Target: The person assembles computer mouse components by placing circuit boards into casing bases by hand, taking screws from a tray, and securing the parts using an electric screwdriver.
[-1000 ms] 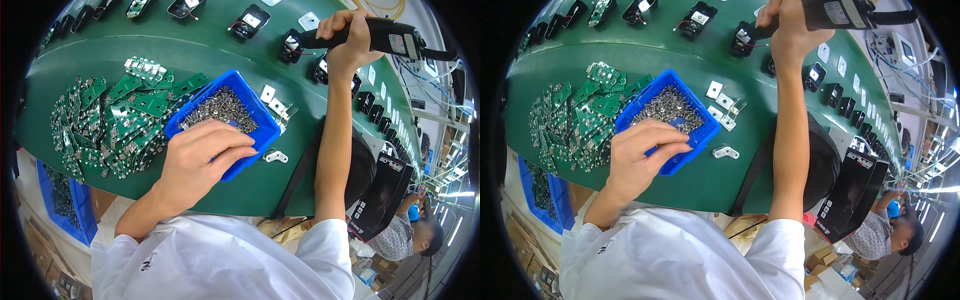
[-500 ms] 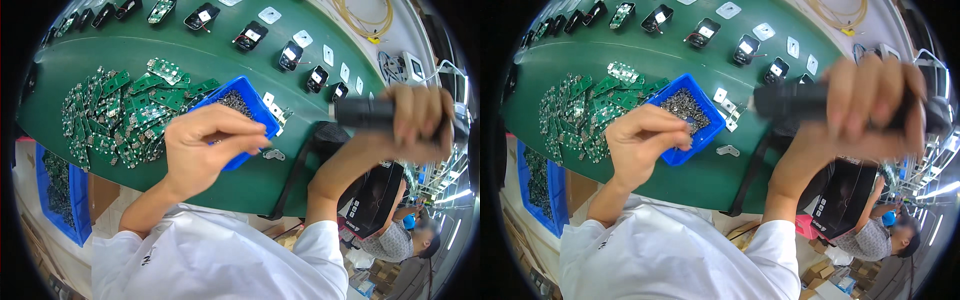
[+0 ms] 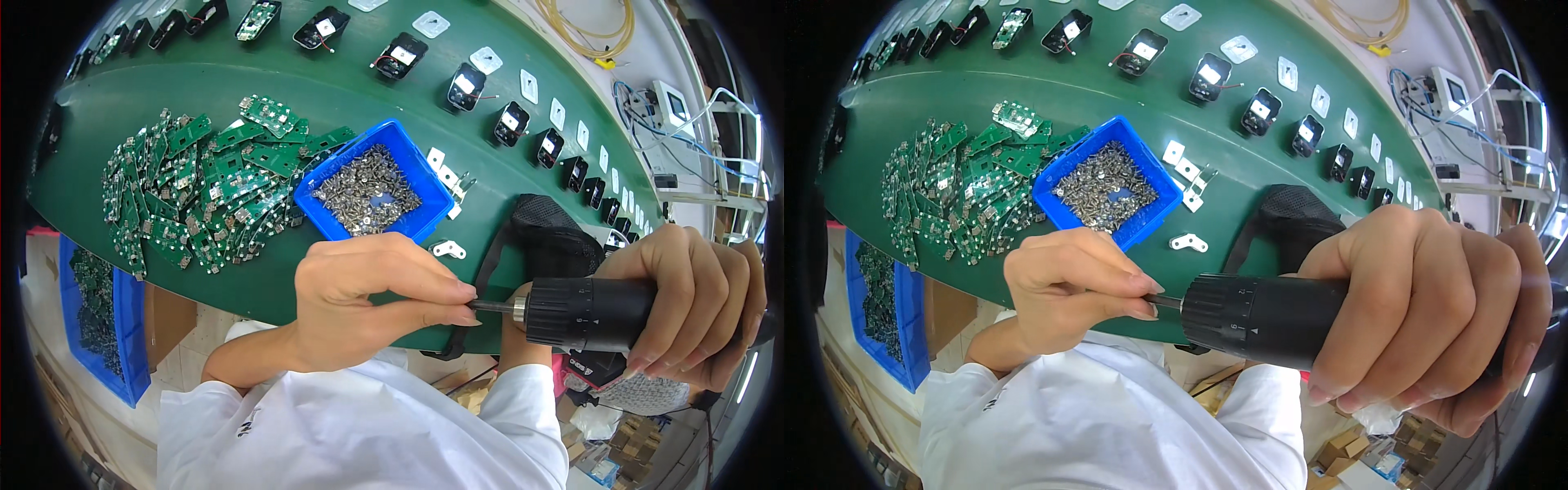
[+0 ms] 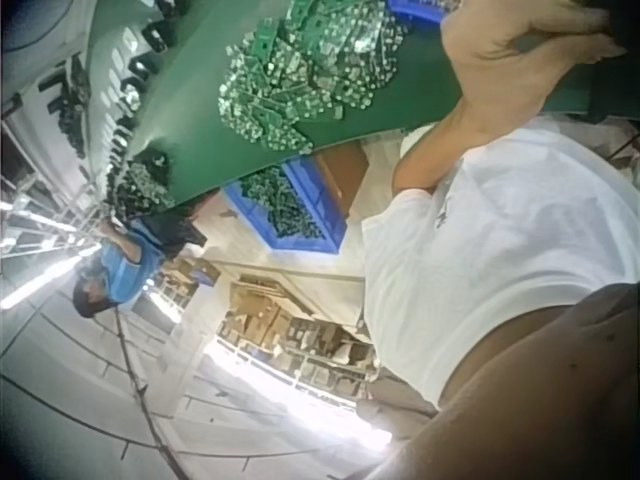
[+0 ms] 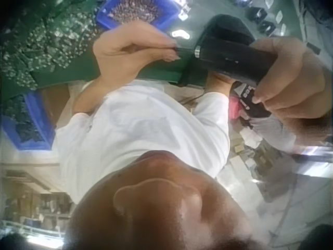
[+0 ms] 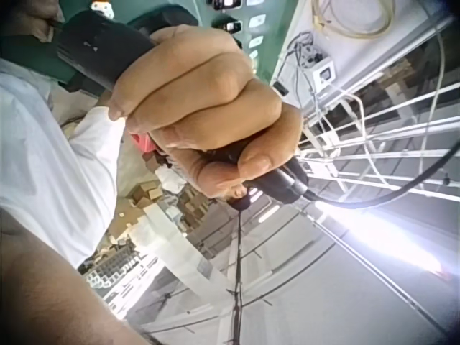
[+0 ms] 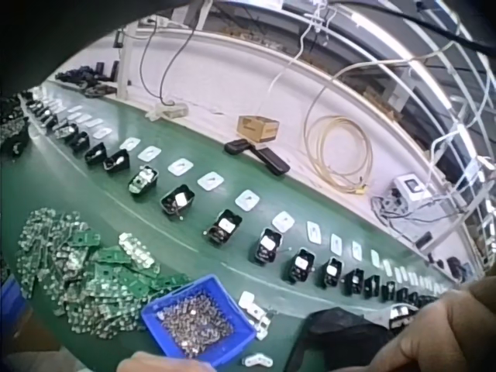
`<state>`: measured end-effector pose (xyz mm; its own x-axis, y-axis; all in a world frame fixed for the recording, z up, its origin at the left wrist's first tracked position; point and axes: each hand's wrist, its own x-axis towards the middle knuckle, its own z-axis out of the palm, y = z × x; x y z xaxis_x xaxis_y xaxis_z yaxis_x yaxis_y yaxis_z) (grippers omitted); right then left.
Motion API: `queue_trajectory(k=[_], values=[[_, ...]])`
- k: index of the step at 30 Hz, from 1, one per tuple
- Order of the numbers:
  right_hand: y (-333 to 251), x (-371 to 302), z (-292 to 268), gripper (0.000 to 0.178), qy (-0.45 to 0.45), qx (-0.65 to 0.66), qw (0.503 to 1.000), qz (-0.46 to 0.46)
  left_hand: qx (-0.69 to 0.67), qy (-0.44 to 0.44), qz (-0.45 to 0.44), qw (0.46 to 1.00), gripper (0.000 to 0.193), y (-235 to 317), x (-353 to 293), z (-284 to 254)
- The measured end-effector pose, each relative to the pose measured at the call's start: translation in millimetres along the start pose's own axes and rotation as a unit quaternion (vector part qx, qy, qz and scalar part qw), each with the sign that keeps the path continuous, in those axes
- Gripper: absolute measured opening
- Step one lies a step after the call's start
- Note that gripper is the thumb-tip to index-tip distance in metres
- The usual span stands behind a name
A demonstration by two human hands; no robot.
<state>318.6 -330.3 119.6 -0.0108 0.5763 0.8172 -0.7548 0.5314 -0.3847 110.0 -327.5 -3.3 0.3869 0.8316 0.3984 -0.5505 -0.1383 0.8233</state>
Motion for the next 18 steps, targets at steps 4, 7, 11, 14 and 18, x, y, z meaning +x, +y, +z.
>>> queue_trajectory(k=[4, 7, 11, 14, 18], values=[[25.7, 1.6, 12.7, 0.031, 0.007, 0.07, 0.998, -0.009, -0.237, -0.006, -0.299, 0.924, 0.024, 14.6, 1.9, -0.6], [27.9, 1.7, 15.2, 0.032, 0.011, 0.093, 0.996, -0.006, -0.307, -0.004, -0.368, 0.878, 0.023, 15.5, -3.2, 0.8], [26.4, 1.2, 15.4, 0.032, 0.016, 0.091, 0.996, 0.007, -0.299, 0.005, -0.295, 0.908, 0.023, 3.8, -11.7, 3.3], [26.3, 3.7, 15.1, 0.029, 0.011, 0.11, 0.994, 0.014, -0.224, -0.02, -0.126, 0.966, 0.023, -10.7, -14.9, 3.6], [26.2, 2.8, 14.7, 0.025, 0.004, 0.134, 0.991, 0.027, -0.24, -0.01, -0.164, 0.957, 0.024, -1.5, -15.0, 6.1]])
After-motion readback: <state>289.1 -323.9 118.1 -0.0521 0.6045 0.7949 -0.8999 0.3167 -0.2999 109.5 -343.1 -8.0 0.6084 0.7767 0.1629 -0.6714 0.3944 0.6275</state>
